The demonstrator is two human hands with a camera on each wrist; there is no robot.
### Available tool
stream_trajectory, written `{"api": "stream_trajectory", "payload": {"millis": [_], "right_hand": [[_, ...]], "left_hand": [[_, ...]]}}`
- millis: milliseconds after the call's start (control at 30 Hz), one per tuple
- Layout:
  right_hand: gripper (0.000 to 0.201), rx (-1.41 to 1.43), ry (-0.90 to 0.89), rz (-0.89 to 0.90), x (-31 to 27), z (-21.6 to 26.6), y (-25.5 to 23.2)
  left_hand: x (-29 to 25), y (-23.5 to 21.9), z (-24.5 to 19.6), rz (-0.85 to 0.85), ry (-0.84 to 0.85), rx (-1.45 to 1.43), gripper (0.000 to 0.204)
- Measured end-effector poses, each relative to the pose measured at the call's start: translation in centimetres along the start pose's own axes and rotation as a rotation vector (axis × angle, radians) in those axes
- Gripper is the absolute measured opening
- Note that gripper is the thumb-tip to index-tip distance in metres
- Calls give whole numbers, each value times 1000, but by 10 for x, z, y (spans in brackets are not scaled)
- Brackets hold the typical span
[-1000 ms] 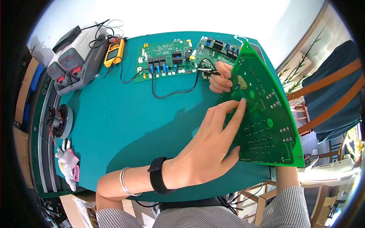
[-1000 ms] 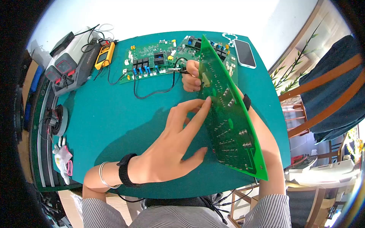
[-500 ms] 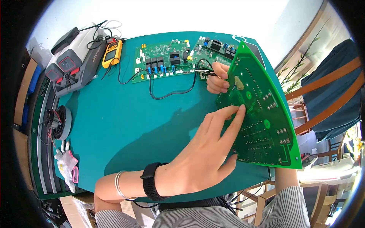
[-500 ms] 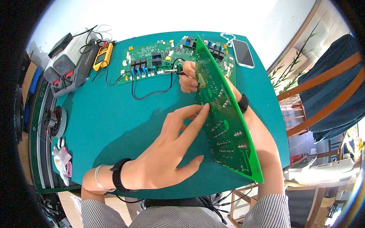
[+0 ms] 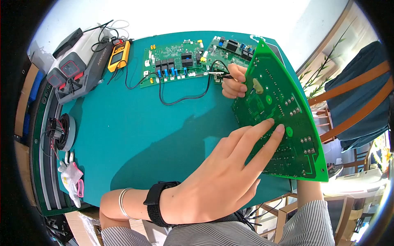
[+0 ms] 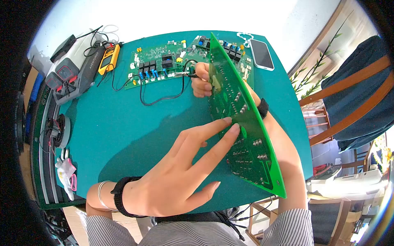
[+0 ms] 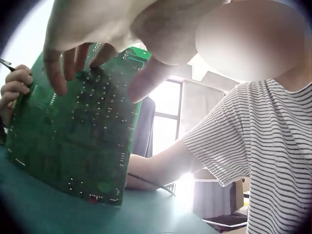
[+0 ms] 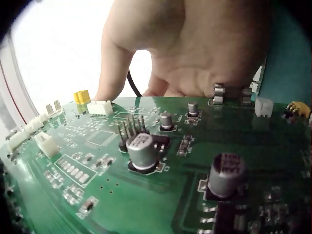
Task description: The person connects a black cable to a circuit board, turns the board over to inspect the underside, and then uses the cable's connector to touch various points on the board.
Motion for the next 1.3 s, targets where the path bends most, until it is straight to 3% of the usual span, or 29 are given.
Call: {"api": "stream_trajectory", "payload": {"millis": [833, 1000, 1300], "right_hand": [[41, -78, -59, 12, 0, 1, 10], [43, -41, -40, 10, 1, 0, 7], [43, -70, -41, -12, -2, 0, 6]], "left_hand": [[-4, -7, -8, 85, 3, 153, 90], [-9, -8, -12, 164, 18, 289, 85], [-9, -10, -12, 158, 14, 311, 77]]}}
Point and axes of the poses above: each hand's wrist, its own x-axis towards the middle knuckle, its own y-axis out of the palm, z = x × y, the point moved 2 cm from there along x, towards the middle knuckle, and after that the axes turned 4 degrees about z, right-handed, at the moved point
